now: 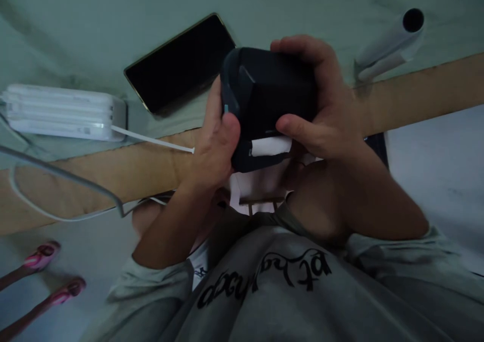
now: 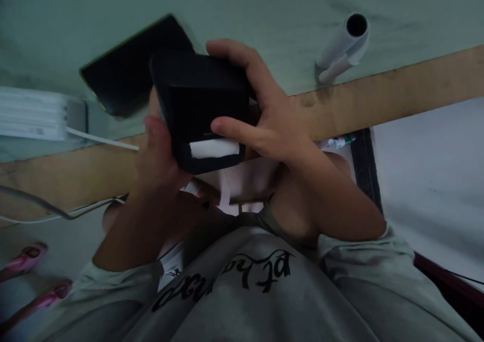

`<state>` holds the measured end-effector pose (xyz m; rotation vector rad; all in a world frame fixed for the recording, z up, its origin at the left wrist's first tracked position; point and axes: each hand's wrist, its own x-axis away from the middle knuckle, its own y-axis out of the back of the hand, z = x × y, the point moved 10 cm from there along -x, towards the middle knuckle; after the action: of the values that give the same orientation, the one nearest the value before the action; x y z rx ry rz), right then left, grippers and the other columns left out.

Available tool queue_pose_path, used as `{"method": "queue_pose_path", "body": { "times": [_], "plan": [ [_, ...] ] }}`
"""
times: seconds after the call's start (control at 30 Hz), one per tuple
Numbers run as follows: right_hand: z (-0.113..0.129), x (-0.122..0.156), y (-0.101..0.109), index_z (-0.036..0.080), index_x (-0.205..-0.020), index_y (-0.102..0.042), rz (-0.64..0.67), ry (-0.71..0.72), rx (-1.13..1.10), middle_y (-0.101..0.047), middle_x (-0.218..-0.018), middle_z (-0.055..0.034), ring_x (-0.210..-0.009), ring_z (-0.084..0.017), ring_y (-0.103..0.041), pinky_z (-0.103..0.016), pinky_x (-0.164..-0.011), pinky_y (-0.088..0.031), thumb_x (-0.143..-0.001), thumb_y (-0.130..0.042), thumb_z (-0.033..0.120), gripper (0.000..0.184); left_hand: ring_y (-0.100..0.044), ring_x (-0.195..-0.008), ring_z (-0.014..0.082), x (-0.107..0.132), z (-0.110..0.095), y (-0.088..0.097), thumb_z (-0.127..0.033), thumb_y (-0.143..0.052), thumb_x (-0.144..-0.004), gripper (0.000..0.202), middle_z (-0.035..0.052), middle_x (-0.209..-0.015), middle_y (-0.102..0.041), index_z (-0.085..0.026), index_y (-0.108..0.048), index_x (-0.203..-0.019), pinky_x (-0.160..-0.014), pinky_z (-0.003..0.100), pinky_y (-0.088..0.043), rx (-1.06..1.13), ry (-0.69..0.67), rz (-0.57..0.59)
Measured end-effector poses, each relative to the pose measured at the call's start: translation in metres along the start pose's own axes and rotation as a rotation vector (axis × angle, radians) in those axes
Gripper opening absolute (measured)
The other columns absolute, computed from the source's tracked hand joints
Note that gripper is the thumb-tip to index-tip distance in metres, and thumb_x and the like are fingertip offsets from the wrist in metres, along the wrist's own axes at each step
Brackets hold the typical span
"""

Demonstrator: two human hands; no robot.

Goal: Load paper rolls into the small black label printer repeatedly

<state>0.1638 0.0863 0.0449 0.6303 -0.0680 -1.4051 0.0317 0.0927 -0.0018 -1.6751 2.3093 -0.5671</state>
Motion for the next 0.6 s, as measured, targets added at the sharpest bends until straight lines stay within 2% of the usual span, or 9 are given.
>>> {"method": "queue_pose_path", "body": {
  "times": [0.07, 0.13, 0.27, 0.33, 0.43, 0.53, 0.6],
  "plan": [
    [0.004, 0.0, -0.001, 0.028, -0.138, -0.043, 0.011, 0.024, -0.014, -0.05, -0.144, -0.0006, -0.137, -0.016, -0.048, -0.036, -0.122, -0.042, -0.083, -0.06, 0.061, 0.066, -0.042, -0.146, 0.0198, 0.001, -0.001, -0.001, -0.057, -0.057, -0.092, 0.041, -0.0055, -0.138, -0.059, -0.03, -0.062, -0.122, -0.128, 0.032, -0.032, 0.084, 0.0, -0.022],
    [0.007, 0.0, -0.002, 0.026, -0.138, -0.043, 0.019, 0.025, -0.086, -0.049, -0.146, -0.0008, -0.141, -0.014, -0.045, -0.034, -0.125, -0.038, -0.086, -0.059, 0.055, 0.062, -0.042, -0.145, 0.018, 0.003, 0.003, 0.004, -0.049, -0.052, -0.097, 0.032, -0.0057, -0.129, -0.065, -0.028, -0.067, -0.117, -0.128, 0.031, -0.032, 0.112, 0.032, -0.086],
    [0.01, 0.0, -0.002, 0.022, -0.137, -0.044, 0.009, -0.022, -0.317, -0.047, -0.146, -0.0027, -0.137, -0.014, -0.048, -0.033, -0.123, -0.04, -0.087, -0.056, 0.046, 0.057, -0.064, -0.119, 0.0194, 0.005, 0.005, 0.011, -0.05, -0.055, -0.096, 0.033, -0.0051, -0.106, -0.074, -0.024, -0.073, -0.105, -0.117, 0.034, -0.048, 0.159, -0.007, -0.135],
    [0.013, 0.0, -0.004, 0.023, -0.137, -0.044, 0.035, -0.027, -0.279, -0.048, -0.144, -0.0021, -0.134, -0.013, -0.05, -0.032, -0.121, -0.042, -0.084, -0.06, 0.044, 0.059, -0.068, -0.107, 0.0159, 0.005, 0.004, 0.011, -0.046, -0.053, -0.098, 0.033, -0.0045, -0.104, -0.076, -0.021, -0.073, -0.104, -0.11, 0.031, -0.053, 0.22, -0.025, -0.142],
    [0.018, 0.0, -0.007, 0.024, -0.14, -0.041, 0.101, 0.013, -0.128, -0.045, -0.146, -0.0014, -0.14, -0.013, -0.044, -0.031, -0.125, -0.038, -0.08, -0.068, 0.043, 0.069, -0.07, -0.101, 0.0122, 0.004, 0.003, 0.011, -0.038, -0.051, -0.1, 0.028, -0.0033, -0.102, -0.076, -0.019, -0.072, -0.102, -0.105, 0.028, -0.056, 0.257, 0.0, -0.146],
    [0.02, -0.001, -0.005, 0.027, -0.141, -0.04, 0.114, 0.042, -0.111, -0.044, -0.147, -0.0007, -0.142, -0.014, -0.042, -0.03, -0.127, -0.037, -0.078, -0.071, 0.042, 0.072, -0.071, -0.097, 0.0147, 0.004, 0.005, 0.01, -0.04, -0.053, -0.098, 0.029, -0.0009, -0.101, -0.076, -0.018, -0.071, -0.097, -0.101, 0.03, -0.057, 0.281, 0.047, -0.153],
    [0.018, -0.001, -0.002, 0.027, -0.14, -0.04, 0.102, 0.043, -0.136, -0.045, -0.146, -0.0015, -0.139, -0.015, -0.046, -0.031, -0.123, -0.042, -0.078, -0.072, 0.042, 0.072, -0.071, -0.099, 0.0172, 0.004, 0.008, 0.009, -0.044, -0.053, -0.098, 0.032, 0.0011, -0.106, -0.075, -0.017, -0.069, -0.094, -0.098, 0.032, -0.058, 0.288, 0.09, -0.169]
  ]
}}
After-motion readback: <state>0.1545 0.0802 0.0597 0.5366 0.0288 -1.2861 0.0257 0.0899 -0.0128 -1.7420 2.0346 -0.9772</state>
